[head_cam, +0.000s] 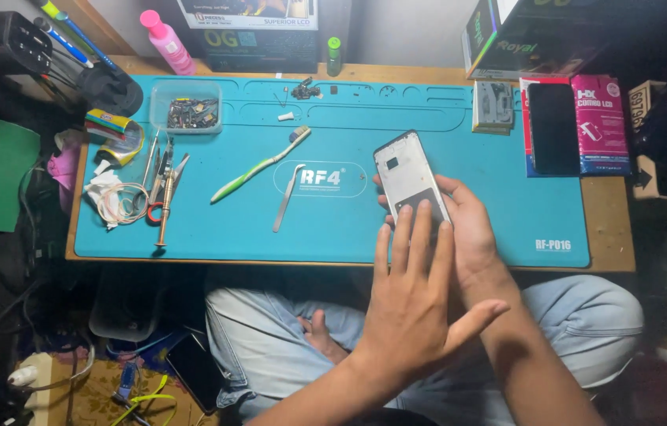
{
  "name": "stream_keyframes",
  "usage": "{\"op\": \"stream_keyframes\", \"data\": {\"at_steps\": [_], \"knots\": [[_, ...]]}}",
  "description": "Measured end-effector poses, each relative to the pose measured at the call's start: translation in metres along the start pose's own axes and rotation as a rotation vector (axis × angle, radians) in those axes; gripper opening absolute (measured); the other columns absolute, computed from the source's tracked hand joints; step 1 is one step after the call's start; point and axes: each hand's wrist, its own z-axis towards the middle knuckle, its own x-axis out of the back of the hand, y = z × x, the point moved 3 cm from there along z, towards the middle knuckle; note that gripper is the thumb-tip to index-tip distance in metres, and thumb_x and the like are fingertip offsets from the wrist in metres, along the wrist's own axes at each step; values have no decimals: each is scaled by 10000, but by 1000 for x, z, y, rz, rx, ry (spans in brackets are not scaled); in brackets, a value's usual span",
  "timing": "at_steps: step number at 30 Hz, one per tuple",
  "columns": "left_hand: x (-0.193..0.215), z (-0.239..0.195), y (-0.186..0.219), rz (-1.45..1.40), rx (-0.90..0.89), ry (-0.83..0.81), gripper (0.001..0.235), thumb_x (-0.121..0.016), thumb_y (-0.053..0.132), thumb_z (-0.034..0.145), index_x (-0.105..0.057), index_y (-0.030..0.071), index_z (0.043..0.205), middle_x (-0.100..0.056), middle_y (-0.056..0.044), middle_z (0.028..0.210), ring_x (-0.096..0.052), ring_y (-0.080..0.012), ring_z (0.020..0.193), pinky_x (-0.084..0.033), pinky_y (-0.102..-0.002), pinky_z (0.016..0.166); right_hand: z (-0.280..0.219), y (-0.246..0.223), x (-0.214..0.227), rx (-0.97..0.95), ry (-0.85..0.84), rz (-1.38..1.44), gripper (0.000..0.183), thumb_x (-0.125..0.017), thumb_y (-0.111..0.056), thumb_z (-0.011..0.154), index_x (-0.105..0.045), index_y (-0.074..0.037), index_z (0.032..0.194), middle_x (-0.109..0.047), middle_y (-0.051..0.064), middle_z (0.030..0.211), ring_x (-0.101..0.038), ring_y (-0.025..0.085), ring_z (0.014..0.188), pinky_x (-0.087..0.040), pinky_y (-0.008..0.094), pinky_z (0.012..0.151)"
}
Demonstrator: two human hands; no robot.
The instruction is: The person cleans the back surface of a disassembled smartphone using a metal spudger and a toothbrush. They scrape adhesive residue from the metal frame and brush the surface, then wipe it with their hand. The phone remains on the workbench throughout.
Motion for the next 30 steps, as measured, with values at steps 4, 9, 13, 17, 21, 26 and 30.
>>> {"op": "stream_keyframes", "data": {"at_steps": [4, 9, 13, 17, 21, 26, 30], "knots": [[-10, 13, -8, 165, 42, 38, 960, -390, 727, 997, -519, -52, 1543, -352, -333, 1714, -323, -492, 1617, -240, -649, 1305, -16, 5, -24, -27, 81, -10, 640, -456, -384, 1023, -627, 2, 1503, -736, 166, 1367, -703, 290, 1135, -572, 412, 984], [-1, 2, 10, 69, 25, -22, 1045, -392, 726, 991, -435, -126, 1594, -327, -342, 1722, -275, -487, 1631, -205, -634, 1318, 0, 0, -1, 2, -58, -1, 607, -413, -348, 1063, -639, 24, 1485, -760, 198, 1338, -764, 286, 1073, -624, 400, 778], [-10, 19, -4, 185, 46, 20, 1041, -331, 731, 1008, -494, -137, 1560, -319, -347, 1726, -268, -471, 1641, -191, -637, 1332, -25, 7, -42, -55, 88, 26, 633, -465, -406, 1038, -632, -29, 1517, -737, 147, 1337, -708, 273, 1148, -544, 409, 1065], [-17, 36, -21, 207, 89, 175, 1078, -357, 777, 975, -537, -127, 1533, -334, -357, 1705, -286, -496, 1629, -230, -644, 1324, -25, 7, -46, -60, 218, 7, 611, -420, -373, 1020, -570, -114, 1552, -640, 148, 1514, -596, 304, 1403, -415, 425, 1256], [-19, 48, -31, 142, 162, 168, 1072, -417, 788, 941, -483, -90, 1552, -266, -324, 1745, -245, -493, 1652, -230, -673, 1318, -31, 6, -49, -31, 177, 16, 641, -359, -377, 1043, -508, -124, 1613, -585, 134, 1603, -536, 244, 1488, -357, 378, 1292], [-21, 58, -48, 187, 188, 212, 1017, -461, 784, 940, -530, -48, 1521, -279, -333, 1735, -262, -500, 1644, -242, -698, 1304, -30, 9, -36, -96, 103, 43, 609, -388, -410, 1048, -560, -80, 1530, -620, 154, 1484, -577, 258, 1378, -395, 366, 1205], [-25, 62, -62, 191, 193, 226, 969, -471, 755, 969, -544, -31, 1531, -262, -355, 1730, -229, -512, 1649, -212, -706, 1316, -13, 14, 18, -136, 43, 122, 471, -536, -453, 1084, -730, -91, 1313, -798, 135, 1054, -769, 279, 1003, -599, 381, 850]]}}
